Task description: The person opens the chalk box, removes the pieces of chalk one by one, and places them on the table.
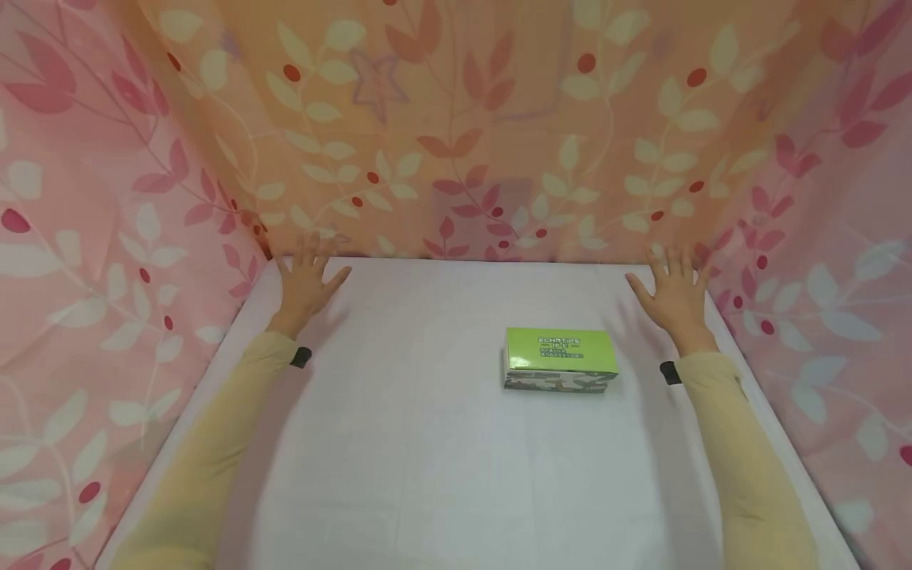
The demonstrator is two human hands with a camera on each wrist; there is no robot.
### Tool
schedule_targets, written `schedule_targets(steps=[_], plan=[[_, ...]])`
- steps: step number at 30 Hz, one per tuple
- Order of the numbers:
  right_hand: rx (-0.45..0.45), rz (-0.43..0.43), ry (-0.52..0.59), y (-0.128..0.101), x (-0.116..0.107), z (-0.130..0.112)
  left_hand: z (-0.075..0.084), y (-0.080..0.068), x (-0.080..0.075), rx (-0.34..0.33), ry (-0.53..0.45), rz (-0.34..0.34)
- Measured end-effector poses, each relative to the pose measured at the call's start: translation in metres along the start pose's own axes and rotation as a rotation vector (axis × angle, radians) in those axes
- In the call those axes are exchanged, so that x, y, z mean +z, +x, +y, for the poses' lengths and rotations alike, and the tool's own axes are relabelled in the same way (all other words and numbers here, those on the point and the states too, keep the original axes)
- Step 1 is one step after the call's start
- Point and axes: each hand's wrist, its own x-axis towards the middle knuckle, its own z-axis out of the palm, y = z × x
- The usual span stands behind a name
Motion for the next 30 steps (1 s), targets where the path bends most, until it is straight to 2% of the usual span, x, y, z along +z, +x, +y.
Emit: schedule_targets(steps=[9, 15, 22, 28, 30], plan=[[-0.081, 0.098, 0.121, -0.017, -0.003, -0.015, 0.039, -0.011, 0.011, 0.016, -0.065, -0.08], [-0.174, 0.098, 0.202, -0.028, -0.003, -0.023, 0.068, -0.019, 0.025, 0.054, -0.129, -0.087], [-0.264, 0.049, 0.212, -0.044, 0.005, -0.028, 0.111, -0.031, 0.044, 0.157, -0.226, -0.105], [-0.307, -0.01, 0.266, -0.057, 0.009, -0.037, 0.154, -0.043, 0.059, 0.278, -0.257, -0.12], [-0.314, -0.034, 0.279, -0.061, 0.011, -0.041, 0.167, -0.048, 0.064, 0.315, -0.269, -0.146]])
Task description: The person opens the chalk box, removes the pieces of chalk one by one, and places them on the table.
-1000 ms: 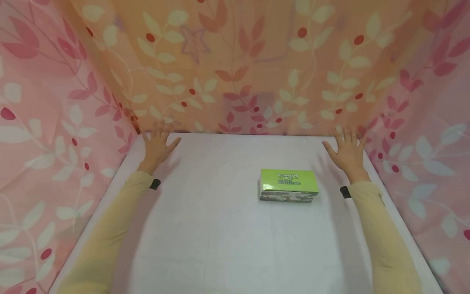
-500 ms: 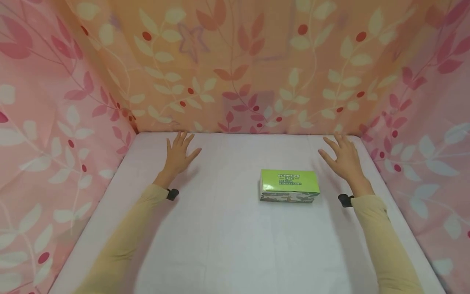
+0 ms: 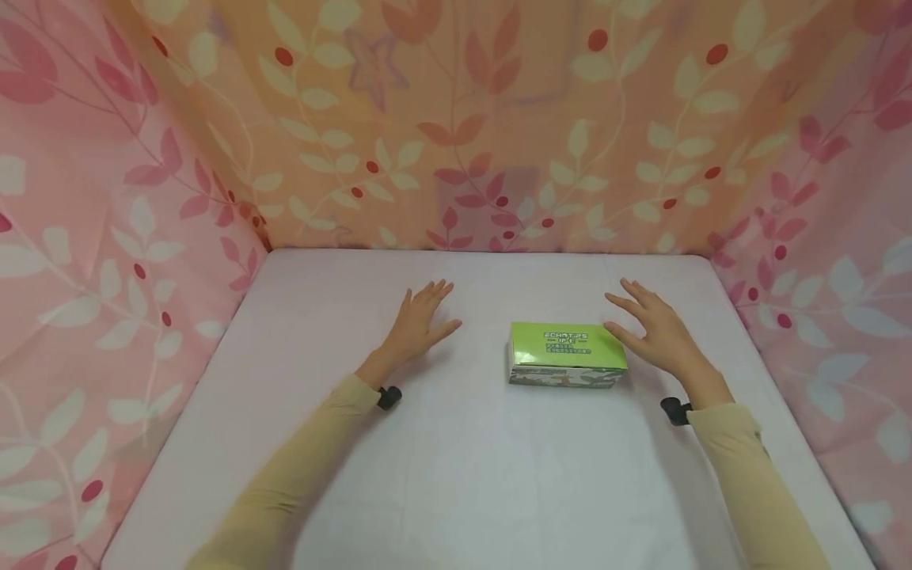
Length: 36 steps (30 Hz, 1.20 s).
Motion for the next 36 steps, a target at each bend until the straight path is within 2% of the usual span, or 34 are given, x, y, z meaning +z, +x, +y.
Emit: schedule_targets(steps=[5, 12, 17, 20, 26, 32, 36], plan=[[-0.015, -0.012, 0.026, -0.008, 0.006, -0.006, 0.027, 0.0, 0.016, 0.032, -0.076, -0.09], [-0.024, -0.043, 0.031, -0.017, 0.016, -0.014, 0.056, 0.0, 0.034, 0.056, -0.169, -0.212], [-0.098, -0.037, 0.03, -0.017, 0.024, -0.02, 0.072, 0.001, 0.043, 0.042, -0.216, -0.283], [-0.131, -0.054, -0.002, -0.016, 0.028, -0.022, 0.078, 0.003, 0.047, 0.032, -0.248, -0.309], [-0.154, -0.09, -0.051, -0.014, 0.031, -0.025, 0.085, 0.006, 0.052, 0.039, -0.302, -0.32], [-0.203, -0.065, -0.065, -0.015, 0.034, -0.025, 0.089, 0.004, 0.052, -0.048, -0.398, -0.364], [-0.246, -0.03, -0.094, -0.018, 0.035, -0.024, 0.092, 0.003, 0.053, -0.077, -0.413, -0.378]])
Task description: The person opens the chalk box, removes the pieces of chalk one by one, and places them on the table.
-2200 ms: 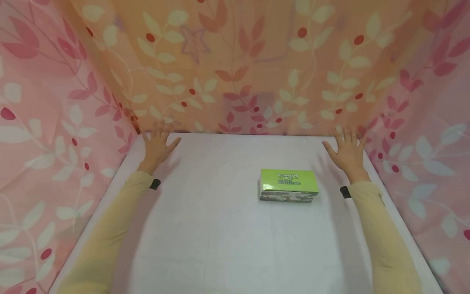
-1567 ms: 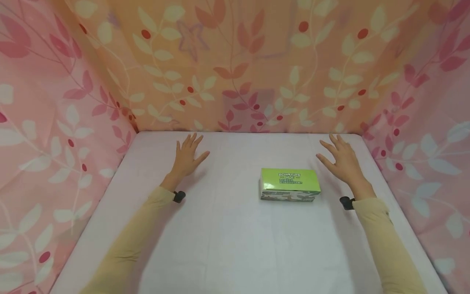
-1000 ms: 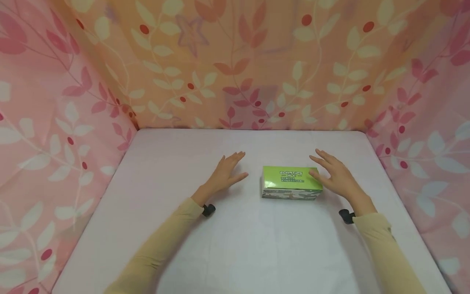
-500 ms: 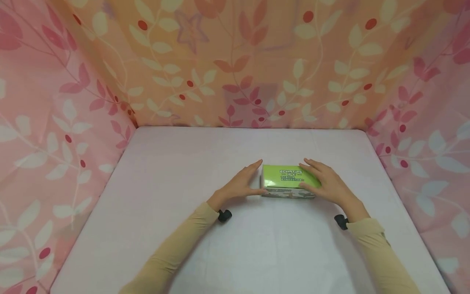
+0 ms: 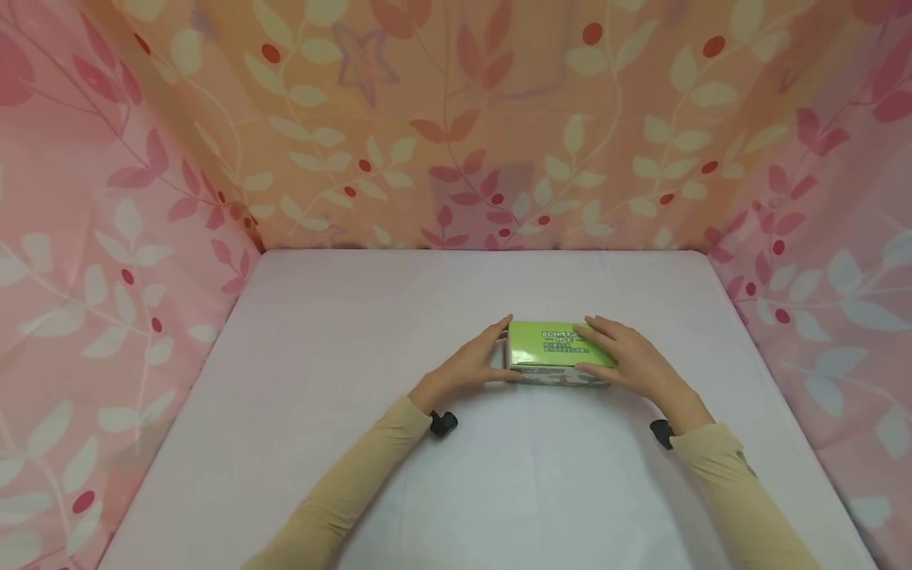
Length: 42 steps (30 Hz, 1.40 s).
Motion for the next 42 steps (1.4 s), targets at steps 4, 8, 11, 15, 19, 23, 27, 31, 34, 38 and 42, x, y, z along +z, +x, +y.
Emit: schedule_targets(steps=[4, 8, 11, 15, 19, 23, 27, 31, 34, 38, 42], plan=[[-0.047, 0.03, -0.032, -0.001, 0.001, 0.002, -0.001, 0.001, 0.002, -0.001, -0.005, 0.012], [-0.108, 0.063, -0.062, -0.001, 0.0, 0.004, -0.002, 0.002, 0.004, 0.012, -0.009, 0.015], [-0.145, 0.074, -0.086, 0.0, 0.001, 0.005, -0.004, 0.003, 0.004, 0.021, 0.003, 0.019], [-0.146, 0.05, -0.106, 0.0, 0.002, 0.005, -0.003, 0.002, 0.004, 0.024, 0.024, 0.016], [-0.119, 0.019, -0.114, -0.002, 0.003, 0.003, -0.001, -0.001, 0.003, 0.022, 0.025, 0.012], [-0.097, 0.013, -0.113, -0.003, 0.003, 0.003, 0.0, -0.002, 0.003, 0.028, 0.023, 0.012], [-0.101, 0.025, -0.11, -0.003, 0.003, 0.005, 0.002, -0.001, 0.001, 0.036, 0.023, 0.017], [-0.127, 0.045, -0.108, -0.002, 0.004, 0.007, 0.002, -0.001, 0.001, 0.034, 0.02, 0.022], [-0.146, 0.058, -0.094, 0.0, 0.002, 0.008, 0.002, 0.0, 0.0, 0.036, 0.021, 0.02], [-0.128, 0.06, -0.048, 0.004, -0.005, 0.006, 0.002, 0.0, -0.001, 0.041, 0.008, 0.017], [-0.068, 0.015, -0.002, 0.007, -0.013, 0.0, 0.0, 0.001, 0.0, 0.03, -0.001, 0.014]])
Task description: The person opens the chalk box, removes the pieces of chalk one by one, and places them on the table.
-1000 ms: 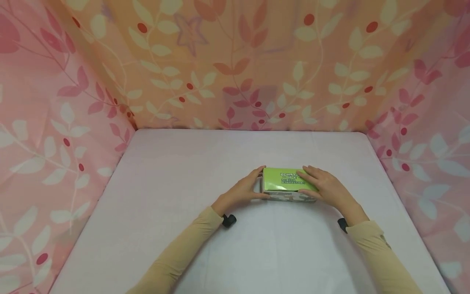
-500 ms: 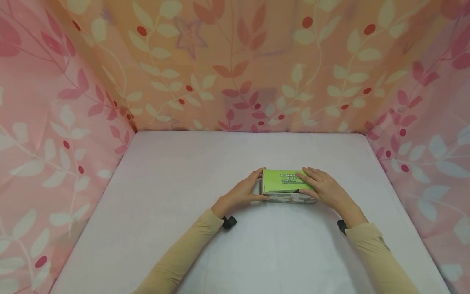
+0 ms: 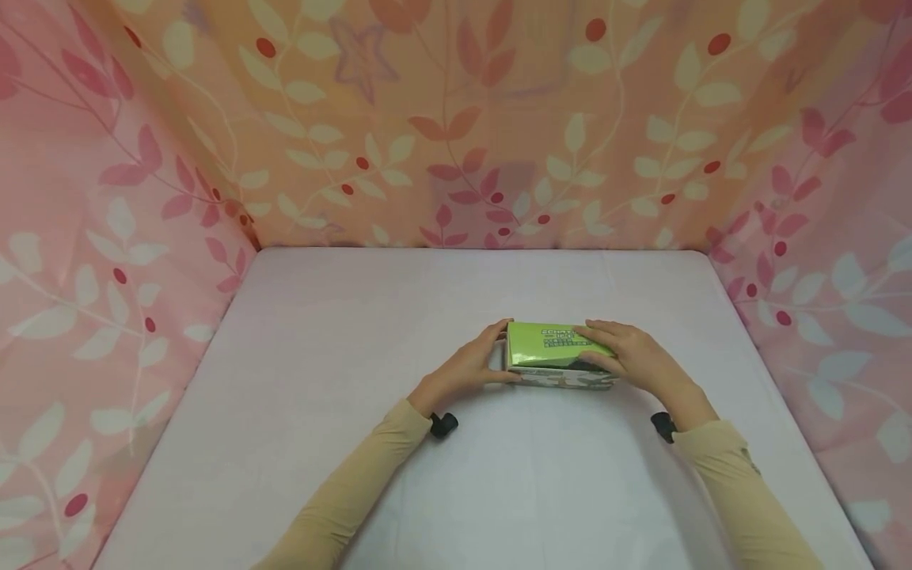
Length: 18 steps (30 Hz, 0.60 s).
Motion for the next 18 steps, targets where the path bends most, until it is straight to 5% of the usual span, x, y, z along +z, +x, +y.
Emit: schedule_targets(steps=[18], plan=[[0.383, -0.178, 0.222, 0.032, -0.026, 0.01, -0.004, 0.0, 0.001, 0.003, 0.021, 0.006]])
